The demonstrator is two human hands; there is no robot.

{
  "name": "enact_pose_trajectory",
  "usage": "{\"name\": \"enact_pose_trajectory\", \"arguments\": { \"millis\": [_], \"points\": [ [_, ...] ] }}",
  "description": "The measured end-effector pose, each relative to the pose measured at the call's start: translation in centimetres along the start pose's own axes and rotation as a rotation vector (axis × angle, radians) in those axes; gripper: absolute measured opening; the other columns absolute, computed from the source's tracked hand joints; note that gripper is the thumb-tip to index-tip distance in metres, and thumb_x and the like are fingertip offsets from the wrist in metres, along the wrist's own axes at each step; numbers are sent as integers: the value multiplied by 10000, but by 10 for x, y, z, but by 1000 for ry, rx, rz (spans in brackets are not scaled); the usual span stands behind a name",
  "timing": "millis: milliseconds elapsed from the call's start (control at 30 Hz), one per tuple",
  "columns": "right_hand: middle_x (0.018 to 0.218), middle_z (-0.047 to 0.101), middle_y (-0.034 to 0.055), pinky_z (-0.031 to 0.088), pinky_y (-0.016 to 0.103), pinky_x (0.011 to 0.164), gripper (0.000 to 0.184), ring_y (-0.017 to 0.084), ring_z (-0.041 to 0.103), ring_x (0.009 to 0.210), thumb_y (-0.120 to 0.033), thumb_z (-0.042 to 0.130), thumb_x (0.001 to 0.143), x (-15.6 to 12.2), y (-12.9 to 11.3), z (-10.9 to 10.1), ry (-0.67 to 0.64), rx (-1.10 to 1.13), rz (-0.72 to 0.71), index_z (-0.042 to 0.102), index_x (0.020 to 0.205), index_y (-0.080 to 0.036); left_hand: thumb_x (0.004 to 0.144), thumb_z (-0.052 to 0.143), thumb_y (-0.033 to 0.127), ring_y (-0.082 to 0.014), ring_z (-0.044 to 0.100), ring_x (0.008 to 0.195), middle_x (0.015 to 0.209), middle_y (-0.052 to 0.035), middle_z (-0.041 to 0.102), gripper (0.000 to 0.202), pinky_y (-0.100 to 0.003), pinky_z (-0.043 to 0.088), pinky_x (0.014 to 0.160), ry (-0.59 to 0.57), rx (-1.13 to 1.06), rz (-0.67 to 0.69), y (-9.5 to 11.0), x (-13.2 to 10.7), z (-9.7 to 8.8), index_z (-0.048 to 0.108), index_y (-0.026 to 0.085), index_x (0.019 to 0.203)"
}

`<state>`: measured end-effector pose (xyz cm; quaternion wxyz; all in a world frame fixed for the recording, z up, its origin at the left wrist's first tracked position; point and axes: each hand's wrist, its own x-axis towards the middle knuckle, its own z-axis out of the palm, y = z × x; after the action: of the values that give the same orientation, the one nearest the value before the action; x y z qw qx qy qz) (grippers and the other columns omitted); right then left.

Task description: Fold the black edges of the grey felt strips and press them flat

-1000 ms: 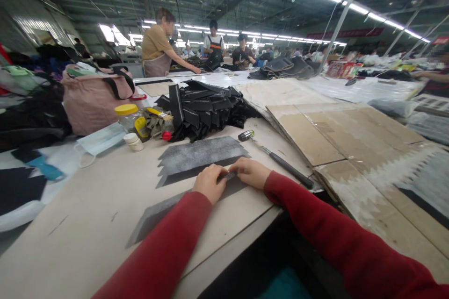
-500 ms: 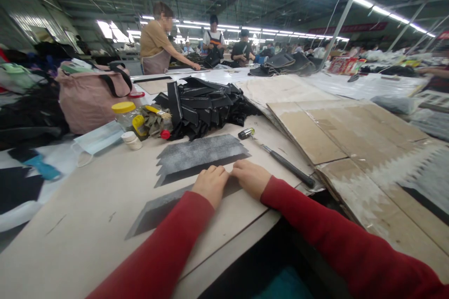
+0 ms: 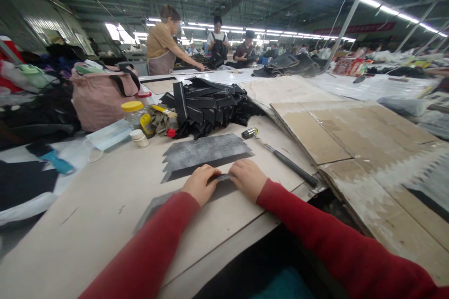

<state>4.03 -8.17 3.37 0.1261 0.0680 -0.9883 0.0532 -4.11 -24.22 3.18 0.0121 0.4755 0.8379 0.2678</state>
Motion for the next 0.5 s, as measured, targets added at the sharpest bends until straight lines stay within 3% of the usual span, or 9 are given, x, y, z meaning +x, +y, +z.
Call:
{"name": "enact_pose_trajectory", "arguments": {
  "millis": [133,267,400,500],
  "points": [
    [847,558,51,337,275,748,226,157,461,816,-102,442,771,4,-4,2,-11,74,-26,585,934,-163,717,488,80,-168,491,842,869,-40,555,194,-308,399,784,5,15,10,1,-1,2,584,158,867],
    [836,549,65,339,268,727,222,155,464,806,-72,414,766,5,-10,0,-68,41,-61,598,871,-137,757,448,99,-167,476,815,870,-43,546,171,-303,403,752,-22,112,50,7,-4,0,580,163,844],
    [778,540,77,343,303,694,176,179,465,754,-125,419,780,4,-21,-3,-100,-89,-96,594,765,-120,795,377,105,-188,456,796,863,-65,538,201,-321,404,711,-94,336,119,16,-8,-4,572,150,823],
    [760,536,79,350,321,692,204,195,468,762,-245,427,810,4,-28,-2,-72,-118,-66,589,763,-129,798,373,112,-194,456,810,889,-62,544,217,-328,404,716,-125,361,143,16,-11,-7,569,160,876]
  ]
}}
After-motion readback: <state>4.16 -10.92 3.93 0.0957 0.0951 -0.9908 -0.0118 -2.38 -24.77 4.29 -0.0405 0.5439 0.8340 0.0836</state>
